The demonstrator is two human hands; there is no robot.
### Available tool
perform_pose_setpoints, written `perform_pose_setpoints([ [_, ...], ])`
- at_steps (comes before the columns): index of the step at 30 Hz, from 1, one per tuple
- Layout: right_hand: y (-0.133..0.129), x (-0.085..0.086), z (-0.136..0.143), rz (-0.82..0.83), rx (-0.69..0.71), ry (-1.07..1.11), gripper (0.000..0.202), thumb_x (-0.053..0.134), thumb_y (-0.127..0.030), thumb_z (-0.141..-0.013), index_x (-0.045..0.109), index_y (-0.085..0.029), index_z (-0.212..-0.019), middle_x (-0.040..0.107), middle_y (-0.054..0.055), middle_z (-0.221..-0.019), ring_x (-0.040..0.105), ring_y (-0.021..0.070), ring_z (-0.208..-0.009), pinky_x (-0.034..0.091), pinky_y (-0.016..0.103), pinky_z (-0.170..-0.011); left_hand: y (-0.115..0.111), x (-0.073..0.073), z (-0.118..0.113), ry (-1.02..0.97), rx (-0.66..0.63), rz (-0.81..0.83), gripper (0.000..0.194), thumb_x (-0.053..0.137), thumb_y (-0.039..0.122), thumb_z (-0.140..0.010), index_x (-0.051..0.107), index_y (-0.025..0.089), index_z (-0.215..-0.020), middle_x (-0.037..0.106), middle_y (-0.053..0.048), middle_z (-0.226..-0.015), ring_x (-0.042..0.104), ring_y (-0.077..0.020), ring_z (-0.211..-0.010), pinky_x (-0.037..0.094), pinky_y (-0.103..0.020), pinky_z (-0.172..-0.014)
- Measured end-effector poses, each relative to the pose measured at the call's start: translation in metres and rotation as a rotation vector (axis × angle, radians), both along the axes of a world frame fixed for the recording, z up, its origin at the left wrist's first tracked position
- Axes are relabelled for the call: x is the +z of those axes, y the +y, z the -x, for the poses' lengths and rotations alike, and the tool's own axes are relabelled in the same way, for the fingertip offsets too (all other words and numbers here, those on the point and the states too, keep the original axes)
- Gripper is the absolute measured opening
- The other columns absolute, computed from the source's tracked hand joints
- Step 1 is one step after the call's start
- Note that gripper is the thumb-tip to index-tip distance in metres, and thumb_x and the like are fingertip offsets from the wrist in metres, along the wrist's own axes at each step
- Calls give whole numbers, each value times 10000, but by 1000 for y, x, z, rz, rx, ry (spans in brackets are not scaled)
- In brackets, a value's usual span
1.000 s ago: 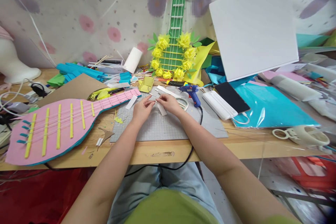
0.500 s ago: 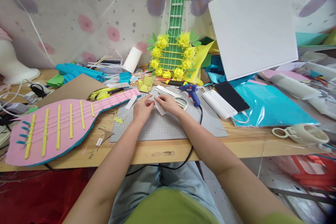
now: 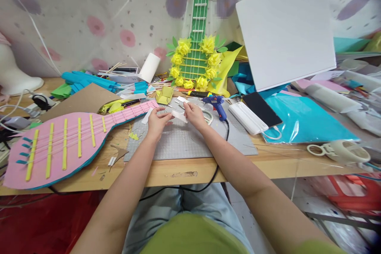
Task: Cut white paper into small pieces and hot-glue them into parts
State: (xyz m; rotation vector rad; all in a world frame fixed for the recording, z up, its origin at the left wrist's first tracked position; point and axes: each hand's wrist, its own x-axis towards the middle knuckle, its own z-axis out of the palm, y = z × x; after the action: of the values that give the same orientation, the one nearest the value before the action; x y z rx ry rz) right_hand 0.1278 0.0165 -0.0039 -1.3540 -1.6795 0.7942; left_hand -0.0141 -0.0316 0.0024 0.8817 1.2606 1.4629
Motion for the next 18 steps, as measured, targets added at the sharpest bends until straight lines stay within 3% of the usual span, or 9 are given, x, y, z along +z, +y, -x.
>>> perform_pose_setpoints([
  [5, 7, 1, -4, -92, -21, 259, 381, 405, -488, -803, 408, -198, -556, 474, -15, -501, 466, 118, -537, 375, 268, -610, 0, 0, 1, -36, -1, 5, 429, 684, 154, -555, 433, 162, -903, 645, -55, -742, 649, -185, -664, 519, -285, -532],
  [8, 5, 3, -4, -113, 94, 434, 257, 545, -444, -727, 445, -208, -717, 567, 3, -725, 541, 125, -712, 415, 277, -708, 0, -1, 0, -30, -5, 4, 428, 687, 166, -559, 433, 163, -903, 644, -56, -748, 649, -187, -675, 524, -299, -552],
  [11, -1, 3, -1, 18, 290, 514, 395, 658, -385, -633, 433, -236, -921, 575, 26, -976, 551, 140, -893, 433, 294, -767, -1, -1, 0, -40, -16, 0, 434, 693, 179, -554, 430, 165, -899, 645, -54, -748, 650, -189, -675, 524, -306, -560],
  [14, -6, 0, 4, 208, 417, 499, 424, 651, -370, -634, 421, -231, -962, 598, -1, -836, 569, 131, -758, 447, 294, -690, -1, -1, 0, -50, -19, -3, 449, 700, 183, -540, 430, 168, -899, 646, -51, -747, 650, -195, -678, 523, -309, -556],
  [18, -7, 0, 7, 238, 338, 502, 411, 668, -288, -591, 425, -213, -914, 549, -53, -667, 516, 95, -594, 427, 258, -591, -2, 1, 0, -39, -24, -7, 448, 693, 204, -549, 446, 166, -921, 648, -55, -756, 653, -213, -721, 522, -315, -565],
])
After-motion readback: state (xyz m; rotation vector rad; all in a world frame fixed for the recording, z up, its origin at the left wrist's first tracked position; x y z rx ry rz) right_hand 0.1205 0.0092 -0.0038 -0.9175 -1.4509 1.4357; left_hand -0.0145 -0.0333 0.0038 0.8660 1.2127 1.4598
